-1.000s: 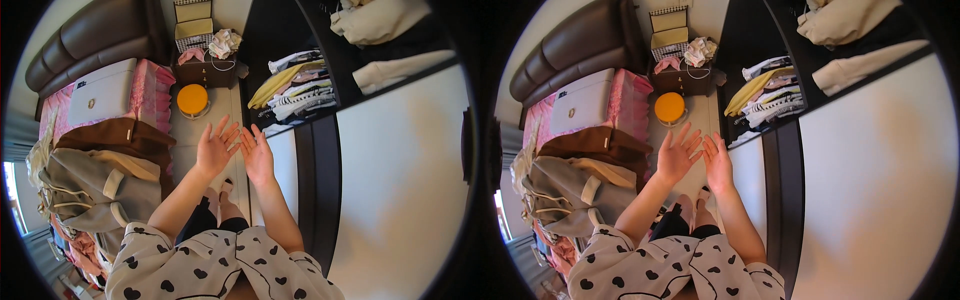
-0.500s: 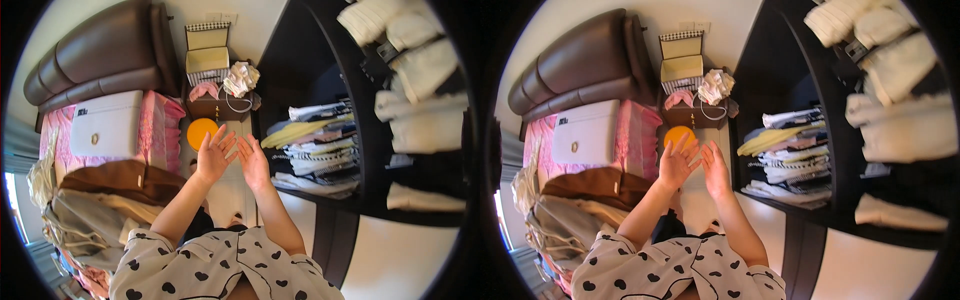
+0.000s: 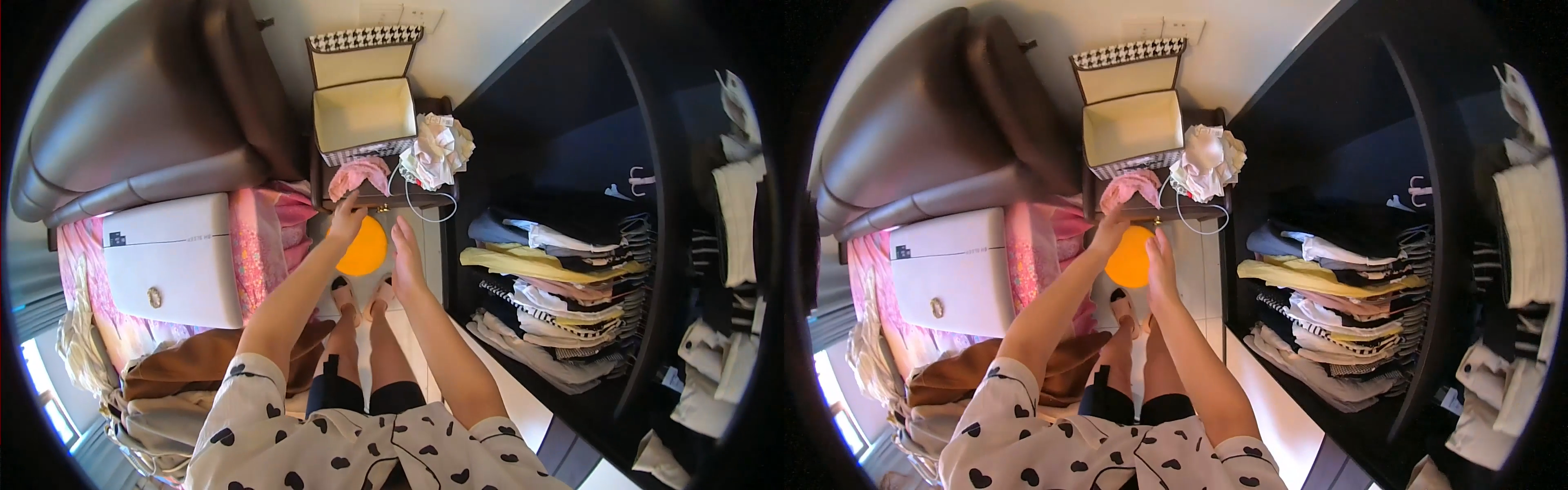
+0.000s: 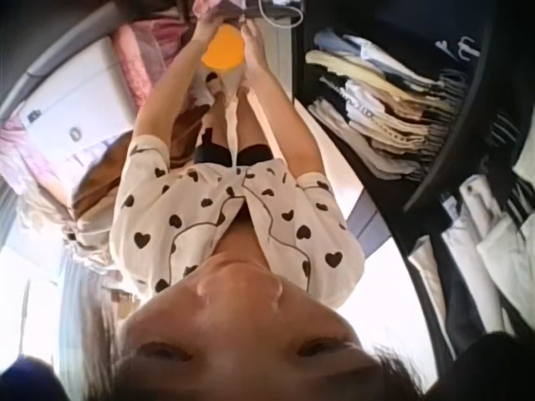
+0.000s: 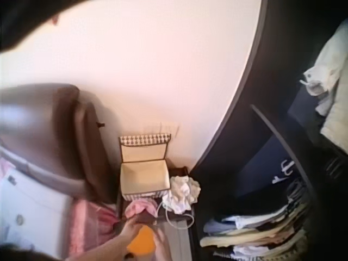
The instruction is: Cleaning the outer surface of a wardrobe with a damp pink cloth and rinsing it in a basin of water.
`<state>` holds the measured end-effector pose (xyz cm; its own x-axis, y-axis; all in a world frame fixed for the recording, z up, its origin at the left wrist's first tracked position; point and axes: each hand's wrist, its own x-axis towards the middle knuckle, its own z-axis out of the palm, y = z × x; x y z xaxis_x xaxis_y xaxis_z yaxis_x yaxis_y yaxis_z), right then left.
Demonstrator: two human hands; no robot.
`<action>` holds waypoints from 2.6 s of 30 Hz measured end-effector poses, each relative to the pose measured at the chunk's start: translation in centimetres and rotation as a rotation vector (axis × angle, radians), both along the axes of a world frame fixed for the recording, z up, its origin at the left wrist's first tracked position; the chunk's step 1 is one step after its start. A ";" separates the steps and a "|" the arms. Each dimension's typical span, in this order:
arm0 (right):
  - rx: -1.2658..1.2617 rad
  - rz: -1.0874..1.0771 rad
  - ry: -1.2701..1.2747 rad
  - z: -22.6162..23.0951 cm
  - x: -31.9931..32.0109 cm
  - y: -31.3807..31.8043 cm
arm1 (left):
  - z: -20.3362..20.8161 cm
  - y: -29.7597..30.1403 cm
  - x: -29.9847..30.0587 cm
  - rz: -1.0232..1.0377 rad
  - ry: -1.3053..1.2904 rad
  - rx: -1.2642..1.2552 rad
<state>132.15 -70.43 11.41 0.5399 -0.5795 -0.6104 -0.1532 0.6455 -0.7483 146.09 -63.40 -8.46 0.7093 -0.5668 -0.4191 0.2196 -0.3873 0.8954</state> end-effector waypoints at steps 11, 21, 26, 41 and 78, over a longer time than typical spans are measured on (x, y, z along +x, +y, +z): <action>0.038 -0.041 0.091 -10.5 -3.1 -7.4 | -8.9 -11.2 2.3 -0.338 -0.571 0.525; 0.020 -0.072 0.064 -7.2 -7.6 -8.1 | 5.4 -8.8 -1.9 -0.306 -0.702 0.037; -0.256 0.021 0.111 2.0 -9.8 -7.6 | 25.1 -5.4 -8.0 -0.393 -0.353 -0.384; -0.432 -0.601 -0.099 25.8 -33.1 2.4 | 45.1 -7.3 -23.5 -0.877 0.730 -0.592; -0.762 -1.092 -0.619 32.5 -70.8 27.3 | 55.4 7.6 -68.5 -1.502 0.703 -0.511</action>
<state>61.38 -43.15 43.92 -0.3123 -0.9320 0.1840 0.6061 -0.3447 -0.7168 77.59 -55.80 46.97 -0.7416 -0.6703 0.0259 0.3328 -0.3341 0.8818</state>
